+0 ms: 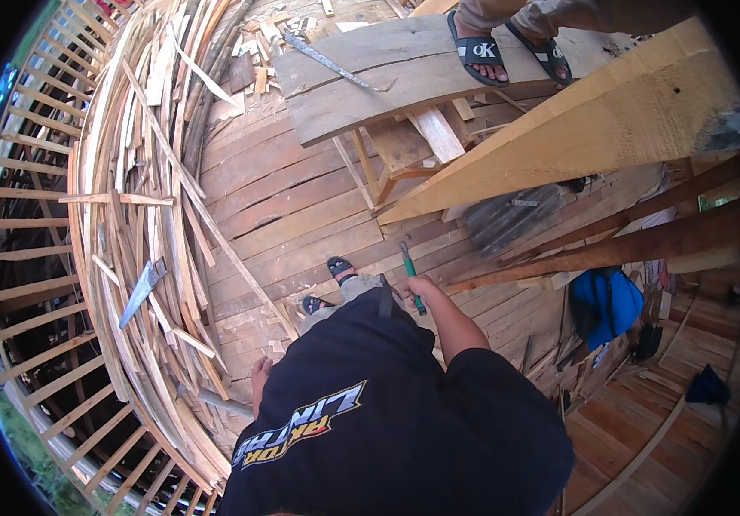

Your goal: The person picks up a long wooden plank, positions it across several wooden structures, and uses a hand saw to cut through the end of the plank. After sawing, the person places a small wooden block onto a shelf alongside other items.

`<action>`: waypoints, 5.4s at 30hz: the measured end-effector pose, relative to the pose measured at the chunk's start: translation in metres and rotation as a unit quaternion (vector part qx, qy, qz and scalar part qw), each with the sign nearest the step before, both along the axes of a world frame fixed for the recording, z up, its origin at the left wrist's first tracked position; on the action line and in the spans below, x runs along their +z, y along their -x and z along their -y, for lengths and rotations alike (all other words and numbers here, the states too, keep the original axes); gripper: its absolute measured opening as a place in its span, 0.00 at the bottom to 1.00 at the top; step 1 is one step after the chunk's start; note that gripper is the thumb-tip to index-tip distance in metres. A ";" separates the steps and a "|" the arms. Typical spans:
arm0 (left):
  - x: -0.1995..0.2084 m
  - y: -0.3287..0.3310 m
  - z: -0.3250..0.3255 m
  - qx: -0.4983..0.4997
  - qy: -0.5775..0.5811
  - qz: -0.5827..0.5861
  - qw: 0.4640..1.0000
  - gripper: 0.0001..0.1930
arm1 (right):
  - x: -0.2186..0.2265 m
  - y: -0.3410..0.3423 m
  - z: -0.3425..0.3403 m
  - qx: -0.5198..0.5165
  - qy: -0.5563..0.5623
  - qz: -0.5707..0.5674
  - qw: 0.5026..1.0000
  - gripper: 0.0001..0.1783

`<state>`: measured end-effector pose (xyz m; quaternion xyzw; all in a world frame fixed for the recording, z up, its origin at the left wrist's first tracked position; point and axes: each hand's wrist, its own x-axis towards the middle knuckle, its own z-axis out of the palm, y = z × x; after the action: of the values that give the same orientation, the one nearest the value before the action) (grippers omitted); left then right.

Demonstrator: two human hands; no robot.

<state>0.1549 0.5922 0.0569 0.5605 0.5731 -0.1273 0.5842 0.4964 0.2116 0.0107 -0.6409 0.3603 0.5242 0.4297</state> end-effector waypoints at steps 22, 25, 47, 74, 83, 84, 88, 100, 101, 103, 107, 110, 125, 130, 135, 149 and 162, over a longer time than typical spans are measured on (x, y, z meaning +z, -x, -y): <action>0.054 0.070 0.057 -0.089 -0.023 -0.174 0.980 0.25 | -0.081 -0.175 0.063 -0.369 0.073 0.304 0.875 0.16; 0.061 0.067 0.056 -0.080 -0.025 -0.182 0.980 0.24 | -0.085 -0.173 0.065 -0.382 0.072 0.304 0.870 0.17; 0.063 0.008 0.023 -0.166 -0.056 -0.149 0.973 0.27 | -0.083 -0.170 0.071 -0.415 0.071 0.285 0.861 0.24; 0.005 0.107 0.047 0.086 -0.045 -0.056 0.994 0.27 | -0.065 -0.002 -0.172 0.352 -0.015 0.125 0.928 0.13; -0.023 0.152 0.019 0.293 -0.002 -0.069 0.953 0.21 | -0.064 -0.060 -0.334 0.504 -0.040 0.246 0.827 0.20; -0.027 0.153 0.015 0.310 0.021 -0.069 0.948 0.21 | -0.062 -0.066 -0.352 0.509 -0.047 0.258 0.820 0.20; -0.051 0.165 0.017 0.332 0.007 -0.077 0.940 0.17 | -0.031 -0.053 -0.442 0.567 -0.043 0.247 0.785 0.23; -0.050 -0.006 -0.115 0.455 0.035 -0.099 0.884 0.22 | -0.196 -0.150 -0.689 0.631 -0.039 0.119 0.765 0.20; -0.050 -0.030 -0.112 0.419 0.056 -0.101 0.901 0.22 | -0.203 -0.152 -0.725 0.617 -0.050 0.117 0.777 0.16; -0.046 -0.077 -0.142 0.376 0.126 -0.087 0.914 0.22 | -0.235 -0.173 -0.797 0.611 -0.057 0.122 0.780 0.15; -0.036 -0.134 -0.183 0.390 0.172 -0.116 0.897 0.22 | -0.311 -0.185 -0.903 0.475 -0.064 0.158 0.863 0.18; -0.058 -0.150 -0.211 0.429 0.198 -0.124 0.873 0.21 | -0.388 -0.201 -0.957 0.454 -0.078 0.254 0.851 0.28; -0.085 -0.206 -0.255 0.497 0.198 -0.134 0.834 0.19 | -0.469 -0.253 -1.087 0.539 0.008 0.367 0.758 0.26; -0.053 -0.216 -0.300 0.465 0.197 -0.135 0.853 0.19 | -0.348 -0.233 -1.078 0.464 -0.136 0.213 0.849 0.24; -0.028 -0.200 -0.337 0.300 -0.059 -0.221 0.926 0.34 | -0.234 -0.239 -1.089 0.450 -0.133 0.158 0.869 0.26; 0.057 -0.094 -0.384 0.193 -0.201 -0.442 0.853 0.45 | -0.096 -0.075 -1.077 0.267 -0.312 0.223 0.884 0.30; 0.071 0.201 -0.363 0.173 -0.262 -0.504 0.805 0.32 | 0.016 0.153 -1.002 0.324 -0.214 0.184 0.903 0.18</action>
<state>-0.0463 0.9550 0.1277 0.4407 0.8859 -0.1333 0.0567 0.3434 1.2141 0.0265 -0.6999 -0.0741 0.5715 0.4220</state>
